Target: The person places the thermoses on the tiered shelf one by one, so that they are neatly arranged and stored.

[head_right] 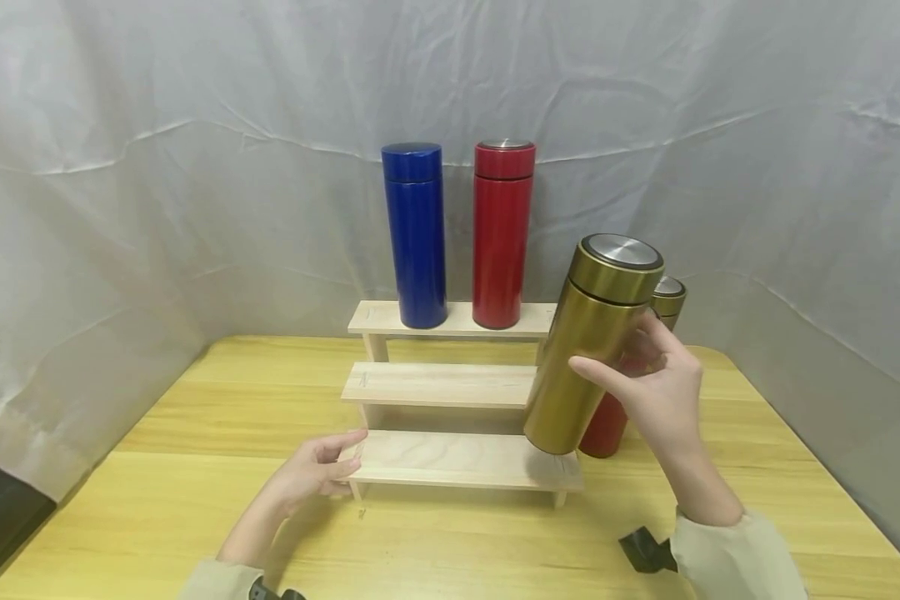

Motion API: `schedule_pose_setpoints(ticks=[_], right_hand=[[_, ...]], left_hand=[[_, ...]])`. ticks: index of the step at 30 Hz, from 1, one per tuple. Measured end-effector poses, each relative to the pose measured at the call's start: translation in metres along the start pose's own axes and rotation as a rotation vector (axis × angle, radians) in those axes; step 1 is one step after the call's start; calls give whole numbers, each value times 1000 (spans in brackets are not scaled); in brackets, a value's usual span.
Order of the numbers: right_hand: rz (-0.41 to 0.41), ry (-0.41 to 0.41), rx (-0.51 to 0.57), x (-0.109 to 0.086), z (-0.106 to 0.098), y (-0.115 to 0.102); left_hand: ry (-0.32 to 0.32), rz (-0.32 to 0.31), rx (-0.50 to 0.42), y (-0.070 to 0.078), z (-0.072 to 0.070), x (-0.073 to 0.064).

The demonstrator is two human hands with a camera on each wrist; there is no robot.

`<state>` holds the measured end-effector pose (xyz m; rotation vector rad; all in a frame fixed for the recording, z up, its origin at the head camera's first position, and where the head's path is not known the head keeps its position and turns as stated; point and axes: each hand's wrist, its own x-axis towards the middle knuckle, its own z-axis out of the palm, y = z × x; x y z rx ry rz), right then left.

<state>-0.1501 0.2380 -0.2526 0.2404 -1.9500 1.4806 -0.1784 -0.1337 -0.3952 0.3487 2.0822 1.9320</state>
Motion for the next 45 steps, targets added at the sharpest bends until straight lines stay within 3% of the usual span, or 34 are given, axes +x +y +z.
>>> schedule_pose_setpoints(ticks=[7, 15, 20, 27, 34, 41, 45], right_hand=[[45, 3, 74, 3, 21, -3], [-1, 1, -28, 9, 47, -6], [-3, 8, 10, 12, 63, -6], [-66, -2, 85, 17, 83, -3], [-56, -13, 103, 19, 100, 3], [-144, -7, 150, 24, 116, 17], [-139, -36, 148, 26, 126, 17]], left_hand=[[4, 2, 7, -1, -1, -1], [1, -3, 6, -2, -1, -1], [-8, -1, 9, -1, -2, -1], [-6, -7, 8, 0, -1, 0], [-8, -4, 6, -1, -1, -1], [-11, 1, 4, -1, -1, 0], [-9, 5, 6, -2, -2, 0]])
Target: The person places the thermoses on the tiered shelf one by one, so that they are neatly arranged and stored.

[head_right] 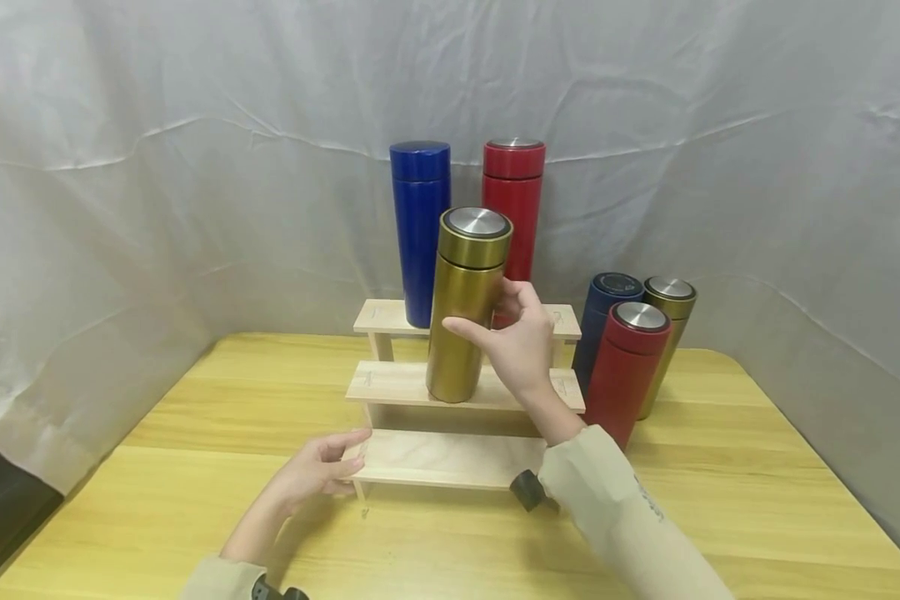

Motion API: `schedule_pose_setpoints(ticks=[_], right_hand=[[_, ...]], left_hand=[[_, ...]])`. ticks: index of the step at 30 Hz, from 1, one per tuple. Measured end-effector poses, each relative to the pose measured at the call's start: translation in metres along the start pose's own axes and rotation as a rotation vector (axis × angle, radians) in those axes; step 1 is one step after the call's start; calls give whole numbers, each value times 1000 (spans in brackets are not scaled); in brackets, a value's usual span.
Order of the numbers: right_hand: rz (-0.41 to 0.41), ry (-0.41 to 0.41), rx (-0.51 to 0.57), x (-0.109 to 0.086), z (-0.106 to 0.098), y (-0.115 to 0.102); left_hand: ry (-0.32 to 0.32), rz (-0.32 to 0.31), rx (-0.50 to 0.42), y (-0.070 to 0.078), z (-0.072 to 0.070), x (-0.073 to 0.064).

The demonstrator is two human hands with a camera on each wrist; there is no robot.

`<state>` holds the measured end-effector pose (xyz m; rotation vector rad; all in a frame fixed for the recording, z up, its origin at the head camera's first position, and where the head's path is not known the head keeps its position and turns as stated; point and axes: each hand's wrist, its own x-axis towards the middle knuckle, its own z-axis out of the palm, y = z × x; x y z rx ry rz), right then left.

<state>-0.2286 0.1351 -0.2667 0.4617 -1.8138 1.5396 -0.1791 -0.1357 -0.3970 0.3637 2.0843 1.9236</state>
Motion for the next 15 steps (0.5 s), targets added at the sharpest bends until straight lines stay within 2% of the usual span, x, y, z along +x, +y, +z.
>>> schedule_pose_setpoints(ticks=[4, 7, 9, 12, 15], right_hand=[[63, -33, -60, -1, 10, -22], [89, -36, -43, 0, 18, -23], [82, -34, -29, 0, 23, -22], [66, -31, 17, 2, 29, -1], [78, -37, 33, 2, 35, 1]], left_hand=[[0, 2, 2, 0, 0, 0], [2, 0, 1, 1, 1, -1], [4, -3, -4, 1, 1, 0], [6, -7, -10, 1, 1, 0], [8, -8, -8, 1, 1, 1]])
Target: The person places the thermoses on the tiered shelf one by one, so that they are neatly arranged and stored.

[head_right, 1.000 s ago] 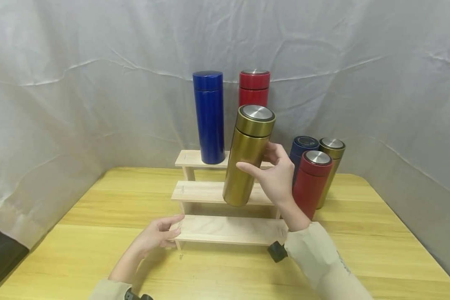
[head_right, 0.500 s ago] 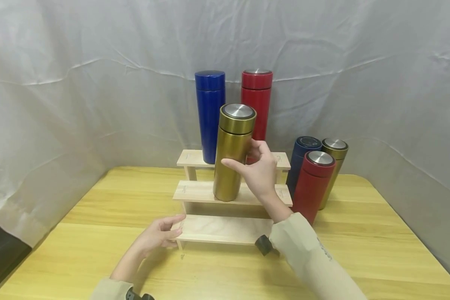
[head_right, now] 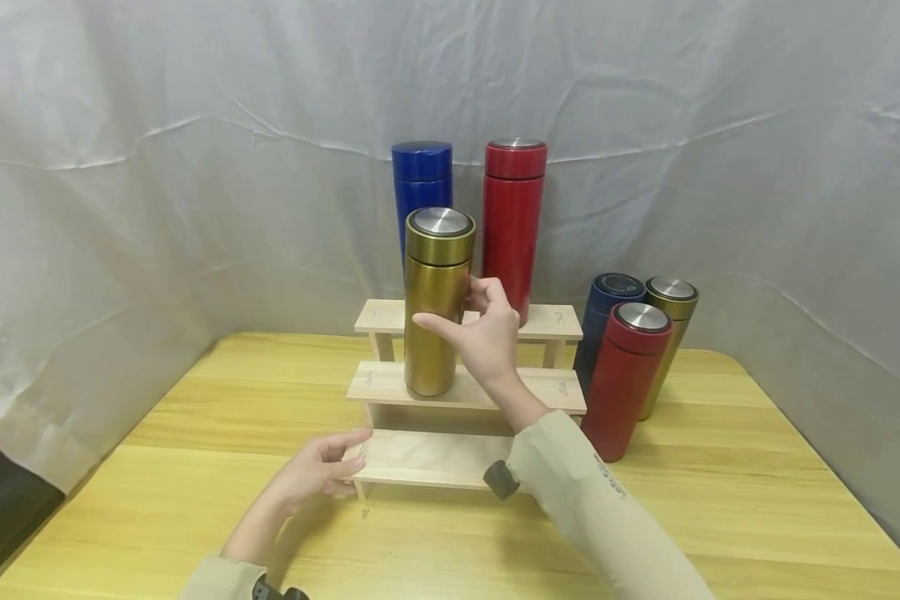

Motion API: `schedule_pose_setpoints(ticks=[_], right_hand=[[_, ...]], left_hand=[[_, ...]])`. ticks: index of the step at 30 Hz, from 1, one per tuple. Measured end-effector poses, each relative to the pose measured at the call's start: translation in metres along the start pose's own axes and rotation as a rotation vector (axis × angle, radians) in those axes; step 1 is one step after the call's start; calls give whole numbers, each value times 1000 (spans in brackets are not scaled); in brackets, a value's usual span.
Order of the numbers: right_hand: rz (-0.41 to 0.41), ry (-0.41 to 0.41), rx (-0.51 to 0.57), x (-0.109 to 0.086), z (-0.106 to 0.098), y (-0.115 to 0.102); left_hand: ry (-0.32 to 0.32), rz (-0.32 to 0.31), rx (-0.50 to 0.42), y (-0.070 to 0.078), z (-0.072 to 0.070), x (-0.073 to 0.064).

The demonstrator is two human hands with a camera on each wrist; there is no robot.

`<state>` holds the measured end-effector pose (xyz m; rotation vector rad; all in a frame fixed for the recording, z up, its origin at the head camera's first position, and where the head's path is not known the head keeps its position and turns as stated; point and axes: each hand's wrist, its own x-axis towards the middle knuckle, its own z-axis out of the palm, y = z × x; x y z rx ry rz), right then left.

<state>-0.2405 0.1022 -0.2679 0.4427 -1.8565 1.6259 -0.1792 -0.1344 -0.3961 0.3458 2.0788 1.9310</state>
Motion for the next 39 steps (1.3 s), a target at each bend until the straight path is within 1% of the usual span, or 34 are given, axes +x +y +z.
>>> schedule_pose_setpoints(ticks=[2, 4, 5, 12, 17, 20, 24, 28, 33, 37, 39], right_hand=[[17, -9, -4, 0, 3, 1], [40, -22, -27, -1, 5, -7], [46, -27, -39, -2, 6, -7], [38, -22, -91, 0, 11, -3], [23, -47, -82, 0, 13, -4], [34, -63, -68, -1, 14, -6], [56, -80, -65, -6, 15, -22], [45, -98, -91, -11, 15, -38], [43, -137, -78, -11, 11, -37], [54, -144, -25, -14, 6, -33], [58, -138, -16, -15, 4, -32]], left_hand=[[2, 0, 4, 0, 0, 0], [4, 1, 5, 1, 0, 0], [6, 0, 5, 1, 0, 0], [6, -2, 2, 0, 0, 0], [7, -2, -5, -1, 0, 0], [3, 1, -9, -1, 0, 0], [0, 4, -11, -1, 0, 0], [2, 3, -10, -1, 0, -1], [14, -1, -6, -1, 0, 0], [18, -4, -4, 0, 1, 0], [16, -3, -4, 0, 1, 0]])
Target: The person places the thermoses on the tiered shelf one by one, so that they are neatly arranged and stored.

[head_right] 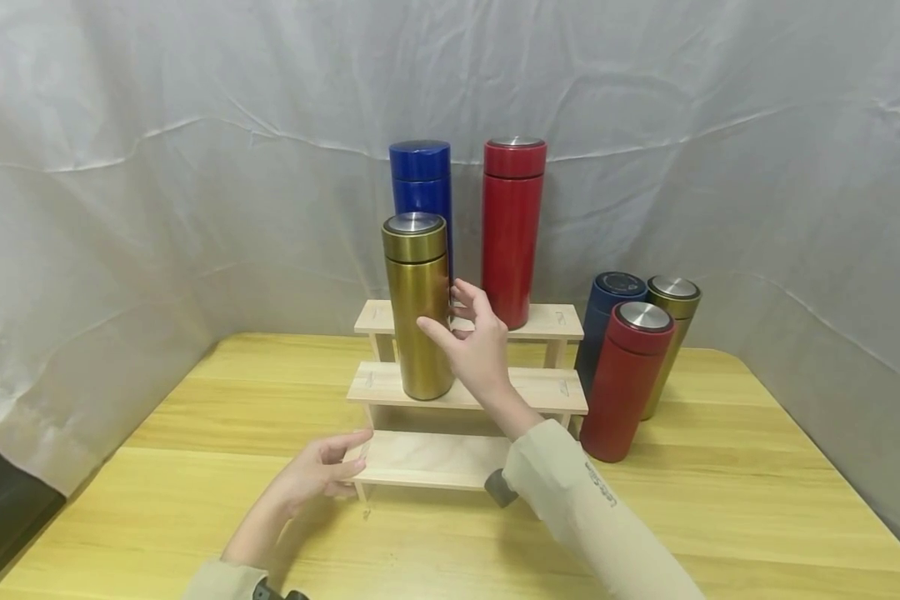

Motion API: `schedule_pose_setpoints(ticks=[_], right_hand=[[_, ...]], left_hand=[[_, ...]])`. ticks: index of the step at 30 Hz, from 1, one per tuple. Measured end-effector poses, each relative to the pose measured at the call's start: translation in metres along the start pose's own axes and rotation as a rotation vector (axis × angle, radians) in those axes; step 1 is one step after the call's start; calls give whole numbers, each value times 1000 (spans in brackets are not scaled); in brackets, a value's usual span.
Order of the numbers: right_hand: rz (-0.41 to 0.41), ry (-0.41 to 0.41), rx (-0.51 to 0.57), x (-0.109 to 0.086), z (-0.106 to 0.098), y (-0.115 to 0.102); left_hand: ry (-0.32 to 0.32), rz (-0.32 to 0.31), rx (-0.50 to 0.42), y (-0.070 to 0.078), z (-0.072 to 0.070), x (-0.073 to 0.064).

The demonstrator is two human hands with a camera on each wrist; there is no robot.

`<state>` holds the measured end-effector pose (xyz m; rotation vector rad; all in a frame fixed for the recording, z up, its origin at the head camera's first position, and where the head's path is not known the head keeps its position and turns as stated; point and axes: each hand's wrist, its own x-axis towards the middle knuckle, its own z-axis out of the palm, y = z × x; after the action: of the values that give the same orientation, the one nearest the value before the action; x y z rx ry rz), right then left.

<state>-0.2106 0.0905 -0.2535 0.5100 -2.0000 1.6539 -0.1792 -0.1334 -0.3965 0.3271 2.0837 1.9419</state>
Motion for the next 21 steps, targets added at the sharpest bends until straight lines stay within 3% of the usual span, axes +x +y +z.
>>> schedule_pose_setpoints(ticks=[9, 14, 21], right_hand=[[-52, 46, 13, -10, -13, 8], [-104, 98, 41, -15, -24, 29], [-143, 136, 32, -24, -35, 20]], left_hand=[[-1, -1, -5, 0, 0, 0], [7, -10, -9, 0, 0, 1], [9, -4, -10, 0, 0, -1]])
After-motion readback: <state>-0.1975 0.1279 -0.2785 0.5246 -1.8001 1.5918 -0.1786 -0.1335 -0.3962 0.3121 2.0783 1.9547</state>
